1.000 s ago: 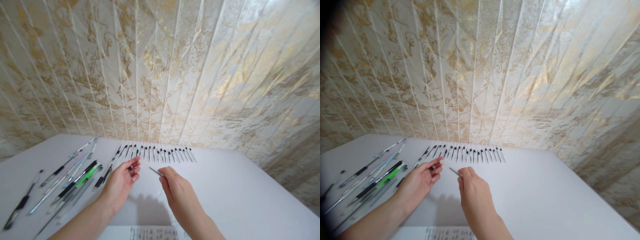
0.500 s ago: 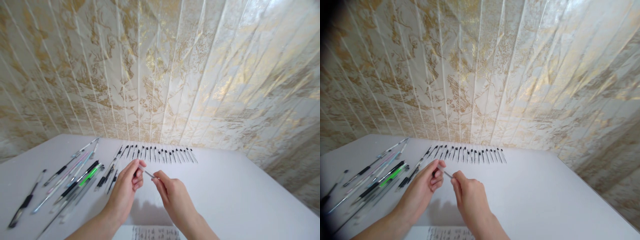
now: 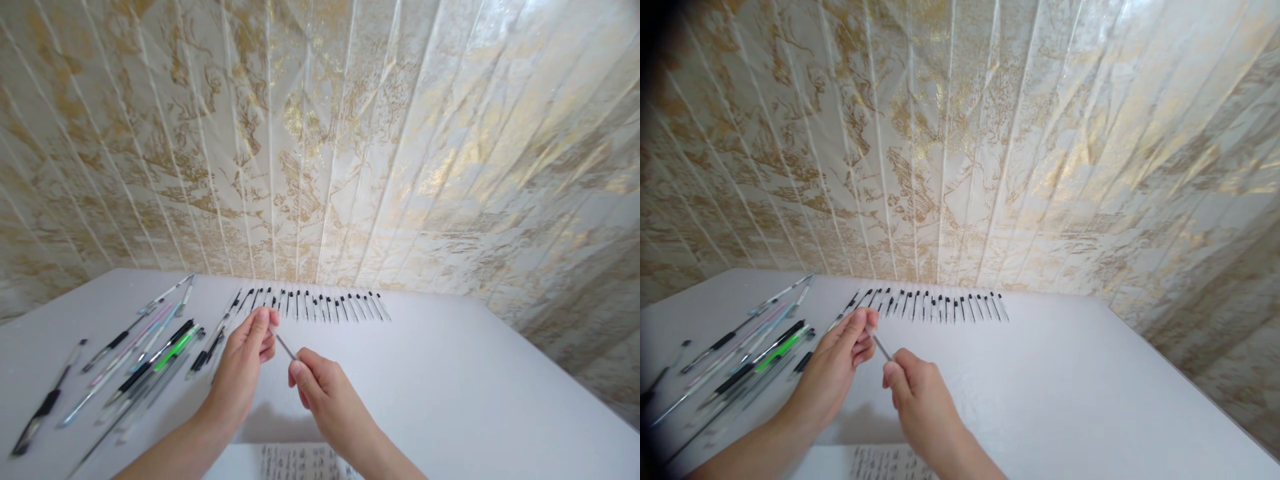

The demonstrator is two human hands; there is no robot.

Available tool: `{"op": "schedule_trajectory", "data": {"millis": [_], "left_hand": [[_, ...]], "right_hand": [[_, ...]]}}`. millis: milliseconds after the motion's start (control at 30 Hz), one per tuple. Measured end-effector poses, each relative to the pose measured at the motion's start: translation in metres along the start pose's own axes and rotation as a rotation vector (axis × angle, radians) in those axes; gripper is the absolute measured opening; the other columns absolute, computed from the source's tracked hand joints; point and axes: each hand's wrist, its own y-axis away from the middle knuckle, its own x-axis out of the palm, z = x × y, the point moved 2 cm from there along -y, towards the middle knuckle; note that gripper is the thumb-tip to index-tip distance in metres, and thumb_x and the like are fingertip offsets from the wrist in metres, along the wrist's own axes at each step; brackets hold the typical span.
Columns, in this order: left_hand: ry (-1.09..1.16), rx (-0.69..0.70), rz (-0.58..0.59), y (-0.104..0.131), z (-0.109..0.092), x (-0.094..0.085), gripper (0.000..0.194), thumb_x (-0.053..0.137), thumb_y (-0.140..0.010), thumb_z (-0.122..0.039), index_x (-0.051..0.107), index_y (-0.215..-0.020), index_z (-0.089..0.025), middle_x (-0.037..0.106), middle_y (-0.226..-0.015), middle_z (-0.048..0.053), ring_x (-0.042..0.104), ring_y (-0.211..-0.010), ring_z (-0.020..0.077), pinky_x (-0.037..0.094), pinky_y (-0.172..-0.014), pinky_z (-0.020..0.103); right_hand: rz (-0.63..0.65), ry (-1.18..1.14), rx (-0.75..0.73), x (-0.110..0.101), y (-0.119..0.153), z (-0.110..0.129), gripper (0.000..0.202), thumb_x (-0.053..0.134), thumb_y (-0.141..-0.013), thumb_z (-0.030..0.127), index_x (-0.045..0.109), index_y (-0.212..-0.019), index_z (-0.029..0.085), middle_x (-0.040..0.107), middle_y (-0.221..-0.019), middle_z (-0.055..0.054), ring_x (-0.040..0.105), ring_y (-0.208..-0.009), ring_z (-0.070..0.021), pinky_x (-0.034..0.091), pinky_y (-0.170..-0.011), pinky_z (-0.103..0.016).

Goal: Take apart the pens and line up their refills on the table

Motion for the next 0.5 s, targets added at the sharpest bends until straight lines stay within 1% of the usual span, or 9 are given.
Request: {"op": "schedule_trajectory", "data": {"millis": [67,100,167,233,267,333,400,467,500], "left_hand": [[-0.011,0.019,-0.017,0.001,-0.001,0.000,0.038,0.052,-0.080,-0.057,0.052,-0.074,-0.020,0.031,-0.058,-0.007,0.028,-0.052,0.0078,0.029,-0.049,0.016],[-0.018,0.026,-0.023,0.002,-0.002,0.000,0.038,0.052,-0.080,-0.057,0.051,-0.073,-0.020,0.033,-0.059,-0.006,0.029,-0.053,0.0079,0.030,-0.050,0.016],[-0.032,0.028,-0.015,0.004,-0.003,0.000,0.039,0.050,-0.080,-0.059,0.050,-0.073,-0.020,0.038,-0.062,-0.005,0.033,-0.055,0.0082,0.033,-0.052,0.017],[-0.049,0.021,0.005,0.007,-0.004,0.000,0.040,0.048,-0.081,-0.059,0.051,-0.074,-0.021,0.041,-0.065,-0.005,0.037,-0.058,0.0086,0.035,-0.054,0.017],[-0.058,0.016,0.017,0.007,-0.005,0.000,0.039,0.047,-0.081,-0.059,0.051,-0.074,-0.021,0.042,-0.065,-0.005,0.038,-0.059,0.0088,0.036,-0.055,0.017],[-0.064,0.017,0.040,0.006,-0.009,-0.001,0.039,0.048,-0.082,-0.058,0.051,-0.072,-0.020,0.041,-0.064,-0.004,0.037,-0.059,0.0088,0.036,-0.055,0.016],[-0.027,0.033,0.026,0.000,-0.015,-0.004,0.036,0.052,-0.081,-0.054,0.052,-0.070,-0.020,0.038,-0.063,-0.005,0.034,-0.057,0.0083,0.035,-0.053,0.015],[0.071,0.070,-0.047,-0.009,-0.023,-0.010,0.031,0.056,-0.081,-0.048,0.054,-0.071,-0.019,0.036,-0.063,-0.005,0.030,-0.054,0.0078,0.032,-0.048,0.014],[0.124,0.086,-0.092,-0.014,-0.026,-0.012,0.028,0.058,-0.080,-0.044,0.055,-0.071,-0.018,0.034,-0.063,-0.005,0.028,-0.053,0.0075,0.030,-0.045,0.014]], "right_hand": [[-0.010,-0.051,-0.003,0.001,0.001,0.001,0.038,0.040,-0.093,0.046,0.051,-0.071,0.018,0.037,-0.049,0.006,0.033,-0.047,-0.0078,0.027,-0.049,-0.020],[0.027,-0.115,0.005,0.002,0.002,0.003,0.040,0.039,-0.092,0.050,0.053,-0.073,0.018,0.035,-0.048,0.007,0.031,-0.046,-0.0075,0.025,-0.047,-0.020],[0.184,-0.303,0.043,0.004,0.004,0.007,0.044,0.039,-0.091,0.055,0.058,-0.081,0.017,0.034,-0.049,0.007,0.028,-0.043,-0.0069,0.024,-0.045,-0.020],[0.341,-0.476,0.062,0.004,0.006,0.013,0.046,0.040,-0.089,0.056,0.061,-0.088,0.015,0.039,-0.055,0.005,0.032,-0.045,-0.0066,0.028,-0.046,-0.021],[0.382,-0.530,0.068,0.003,0.006,0.015,0.046,0.043,-0.089,0.055,0.062,-0.090,0.014,0.043,-0.059,0.003,0.037,-0.047,-0.0070,0.031,-0.049,-0.022],[0.390,-0.562,0.091,-0.002,0.007,0.019,0.041,0.047,-0.088,0.050,0.062,-0.092,0.012,0.045,-0.065,0.001,0.042,-0.051,-0.0079,0.034,-0.054,-0.023],[0.366,-0.449,0.138,-0.010,0.008,0.020,0.035,0.046,-0.089,0.045,0.062,-0.096,0.014,0.044,-0.066,0.002,0.039,-0.051,-0.0077,0.033,-0.053,-0.023],[0.302,-0.132,0.126,-0.021,0.010,0.023,0.031,0.045,-0.090,0.041,0.064,-0.094,0.016,0.046,-0.065,0.001,0.038,-0.054,-0.0088,0.031,-0.055,-0.024],[0.238,0.063,0.099,-0.027,0.011,0.025,0.030,0.045,-0.091,0.040,0.065,-0.090,0.017,0.049,-0.065,0.001,0.040,-0.057,-0.0099,0.031,-0.056,-0.024]]}}
